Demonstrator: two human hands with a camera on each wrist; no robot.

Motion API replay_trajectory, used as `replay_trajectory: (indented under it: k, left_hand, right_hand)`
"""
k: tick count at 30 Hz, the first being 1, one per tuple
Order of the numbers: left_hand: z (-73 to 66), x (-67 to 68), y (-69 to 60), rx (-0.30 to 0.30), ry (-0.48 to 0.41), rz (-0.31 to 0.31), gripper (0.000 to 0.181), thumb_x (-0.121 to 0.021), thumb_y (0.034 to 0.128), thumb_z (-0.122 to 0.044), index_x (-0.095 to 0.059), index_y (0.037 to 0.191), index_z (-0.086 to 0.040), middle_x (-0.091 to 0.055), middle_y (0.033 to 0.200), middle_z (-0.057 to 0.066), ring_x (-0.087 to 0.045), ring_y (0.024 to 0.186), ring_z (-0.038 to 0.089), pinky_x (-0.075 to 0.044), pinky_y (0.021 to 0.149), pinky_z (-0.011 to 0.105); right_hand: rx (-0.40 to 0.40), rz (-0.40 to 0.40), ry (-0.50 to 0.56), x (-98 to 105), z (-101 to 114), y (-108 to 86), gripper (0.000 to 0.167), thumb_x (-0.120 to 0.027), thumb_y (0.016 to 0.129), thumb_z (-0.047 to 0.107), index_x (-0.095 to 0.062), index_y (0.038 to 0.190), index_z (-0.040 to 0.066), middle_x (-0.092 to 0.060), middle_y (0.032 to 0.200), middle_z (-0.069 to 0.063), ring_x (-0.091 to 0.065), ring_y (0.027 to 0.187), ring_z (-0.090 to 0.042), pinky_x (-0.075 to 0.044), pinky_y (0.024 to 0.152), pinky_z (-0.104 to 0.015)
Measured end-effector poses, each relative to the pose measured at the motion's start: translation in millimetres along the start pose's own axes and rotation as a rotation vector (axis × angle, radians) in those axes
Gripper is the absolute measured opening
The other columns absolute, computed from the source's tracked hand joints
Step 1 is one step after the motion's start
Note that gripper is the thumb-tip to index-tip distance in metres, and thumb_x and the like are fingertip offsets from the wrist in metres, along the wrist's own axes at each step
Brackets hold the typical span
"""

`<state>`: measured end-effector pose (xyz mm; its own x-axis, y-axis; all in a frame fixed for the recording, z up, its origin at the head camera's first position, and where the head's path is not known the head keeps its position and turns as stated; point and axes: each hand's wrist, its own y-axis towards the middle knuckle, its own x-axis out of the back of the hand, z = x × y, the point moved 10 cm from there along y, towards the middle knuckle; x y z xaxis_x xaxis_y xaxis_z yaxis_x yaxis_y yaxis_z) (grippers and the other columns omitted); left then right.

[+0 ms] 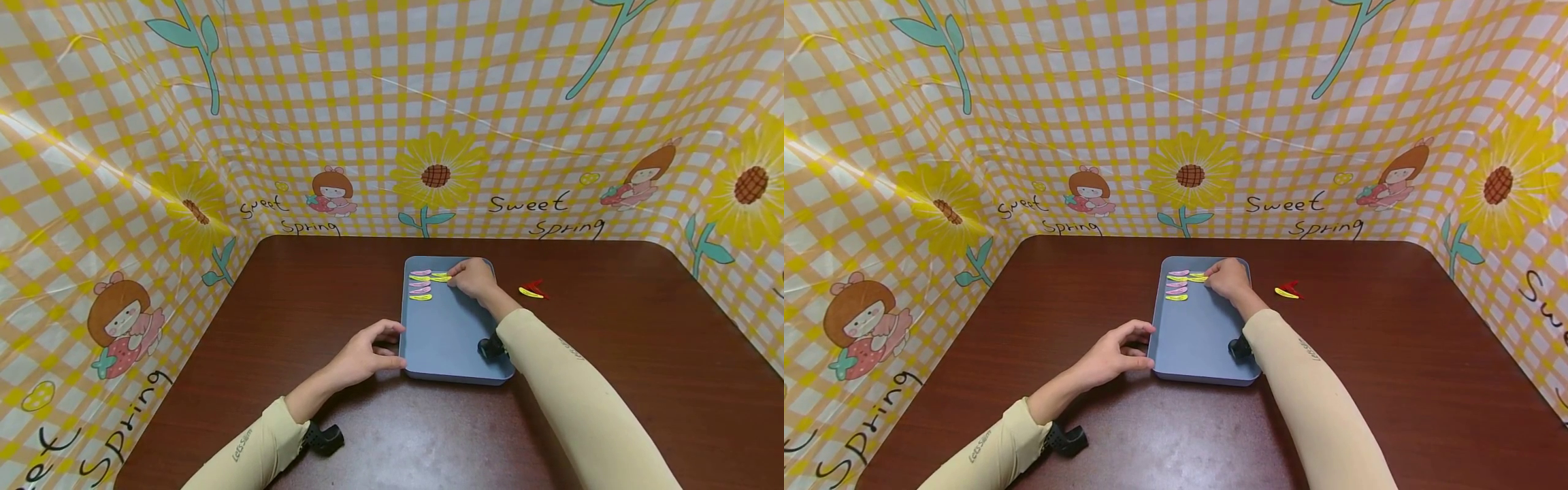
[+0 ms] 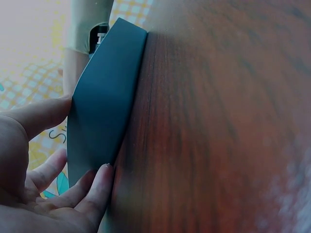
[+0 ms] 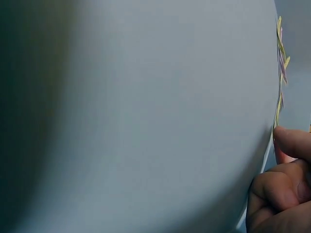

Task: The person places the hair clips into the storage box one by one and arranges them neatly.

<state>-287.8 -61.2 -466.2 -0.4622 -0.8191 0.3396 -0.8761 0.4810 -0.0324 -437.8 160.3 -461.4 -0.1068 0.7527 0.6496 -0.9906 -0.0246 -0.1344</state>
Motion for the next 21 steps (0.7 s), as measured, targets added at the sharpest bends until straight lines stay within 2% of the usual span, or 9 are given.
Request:
replay_trajectory:
  k: [21]
  left_hand:
    - [-1.4, -0.1, -0.5, -0.01, 0.0, 0.004, 0.056, -0.081, 0.0863, -0.018, -0.056, 0.136, -0.009, -0.059, 0.136, 0.008, -0.059, 0.118, 0.023, -0.053, 0.098, 0.037]
  right_hand:
    - [0.001, 0.007, -0.004, 0.7, 2.2, -0.1, 0.021, -0.067, 0.095, 0.008, -0.073, 0.113, -0.002, -0.064, 0.123, -0.021, -0.053, 0.101, -0.029, -0.046, 0.076, -0.032]
